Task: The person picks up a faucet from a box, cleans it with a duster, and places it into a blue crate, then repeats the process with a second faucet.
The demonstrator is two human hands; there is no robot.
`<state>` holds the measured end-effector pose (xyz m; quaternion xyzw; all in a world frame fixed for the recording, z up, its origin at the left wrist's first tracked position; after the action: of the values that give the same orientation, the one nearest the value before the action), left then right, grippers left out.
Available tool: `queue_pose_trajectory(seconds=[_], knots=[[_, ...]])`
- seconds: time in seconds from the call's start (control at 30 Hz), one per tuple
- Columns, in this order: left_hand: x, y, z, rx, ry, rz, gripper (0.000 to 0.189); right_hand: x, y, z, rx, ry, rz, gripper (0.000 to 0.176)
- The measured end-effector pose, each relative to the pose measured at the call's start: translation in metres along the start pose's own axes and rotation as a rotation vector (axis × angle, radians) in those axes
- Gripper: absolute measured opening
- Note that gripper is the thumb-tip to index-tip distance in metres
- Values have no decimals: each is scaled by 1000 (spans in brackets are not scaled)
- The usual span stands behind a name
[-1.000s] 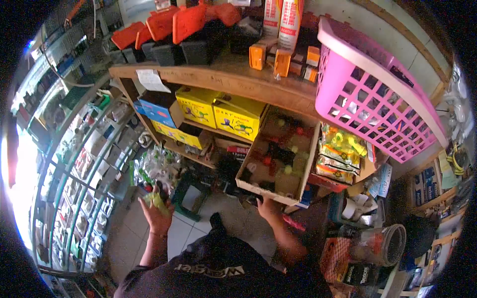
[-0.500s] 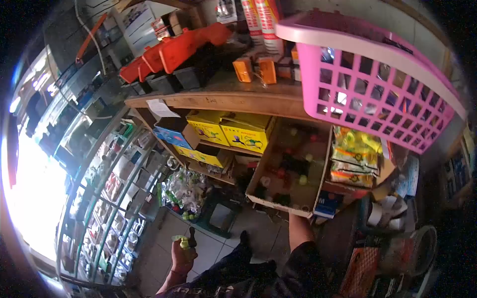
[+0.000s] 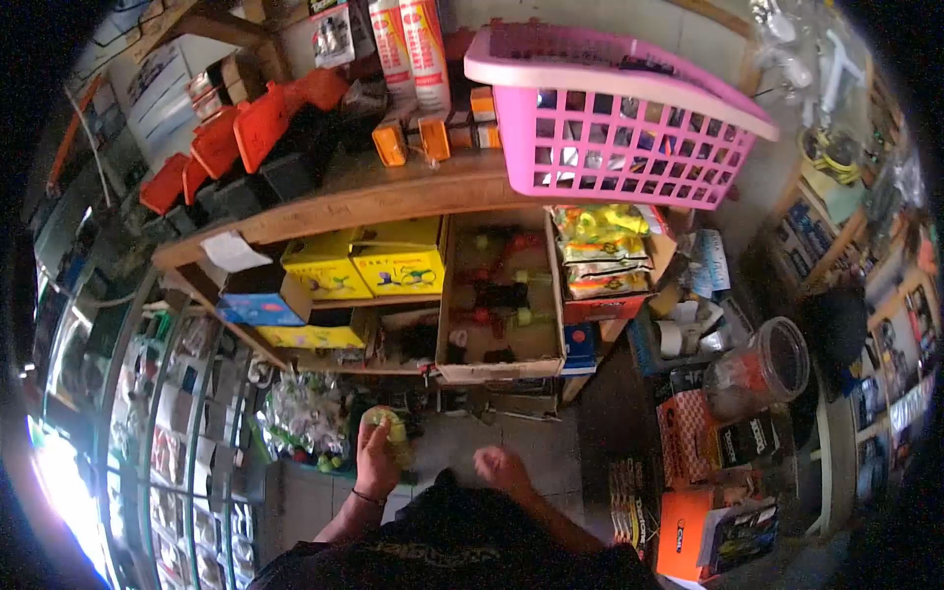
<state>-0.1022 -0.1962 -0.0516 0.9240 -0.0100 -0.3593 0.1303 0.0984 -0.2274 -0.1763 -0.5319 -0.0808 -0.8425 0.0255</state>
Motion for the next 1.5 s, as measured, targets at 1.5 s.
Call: queue_pose_trajectory(seconds=[1.5], knots=[[-50, -120, -137, 878, -655, -36, 17, 232, -53, 122, -703, 745, 312, 43]])
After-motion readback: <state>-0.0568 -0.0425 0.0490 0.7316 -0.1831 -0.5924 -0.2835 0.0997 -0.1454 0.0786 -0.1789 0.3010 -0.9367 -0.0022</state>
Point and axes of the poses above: each hand's wrist, its own y-axis away from the middle knuckle, its own z-axis out of the back of the hand, x = y × z, the point moved 4 cm from there along -y, towards the middle knuckle, and after that the axes turned 10 degrees about y, right-handed, at the moved point
